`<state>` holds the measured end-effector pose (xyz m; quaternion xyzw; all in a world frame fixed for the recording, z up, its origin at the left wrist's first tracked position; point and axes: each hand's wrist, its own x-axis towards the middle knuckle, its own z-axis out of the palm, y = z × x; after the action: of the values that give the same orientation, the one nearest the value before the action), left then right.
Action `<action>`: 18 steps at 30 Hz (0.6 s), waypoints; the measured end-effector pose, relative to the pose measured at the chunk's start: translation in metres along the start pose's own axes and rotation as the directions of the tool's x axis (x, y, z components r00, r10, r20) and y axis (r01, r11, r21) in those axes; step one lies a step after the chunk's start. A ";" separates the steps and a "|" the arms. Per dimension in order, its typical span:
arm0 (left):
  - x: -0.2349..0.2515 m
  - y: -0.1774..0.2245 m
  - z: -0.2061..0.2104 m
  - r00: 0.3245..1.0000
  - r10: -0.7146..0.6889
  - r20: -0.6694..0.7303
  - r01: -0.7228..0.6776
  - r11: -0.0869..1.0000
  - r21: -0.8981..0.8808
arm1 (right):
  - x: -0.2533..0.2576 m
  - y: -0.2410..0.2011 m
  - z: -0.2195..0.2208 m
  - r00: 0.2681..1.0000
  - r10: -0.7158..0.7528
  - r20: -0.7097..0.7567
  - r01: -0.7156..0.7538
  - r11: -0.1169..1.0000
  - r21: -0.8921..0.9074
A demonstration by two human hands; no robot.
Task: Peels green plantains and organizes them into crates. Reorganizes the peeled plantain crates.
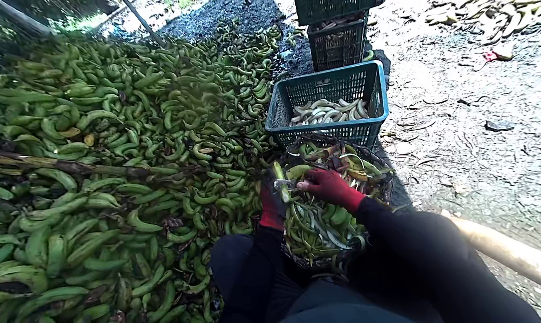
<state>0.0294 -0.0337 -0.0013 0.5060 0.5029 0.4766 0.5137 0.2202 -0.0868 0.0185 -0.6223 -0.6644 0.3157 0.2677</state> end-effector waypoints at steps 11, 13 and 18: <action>-0.036 0.004 0.015 0.934 -0.267 0.237 0.324 0.913 -0.248 | 0.011 0.016 -0.017 0.889 0.136 -0.438 -0.196 0.976 -0.095; -0.025 -0.007 0.011 0.980 -0.185 0.068 0.192 0.975 -0.116 | 0.006 0.013 -0.011 0.936 0.093 -0.339 -0.130 0.987 -0.090; 0.003 -0.007 0.000 0.983 0.138 -0.122 -0.120 0.983 0.140 | -0.009 -0.008 0.012 0.998 0.011 0.056 -0.012 1.000 0.010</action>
<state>0.0289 -0.0313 -0.0083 0.5381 0.5319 0.5068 0.4131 0.2072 -0.0974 0.0168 -0.6157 -0.6664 0.3379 0.2503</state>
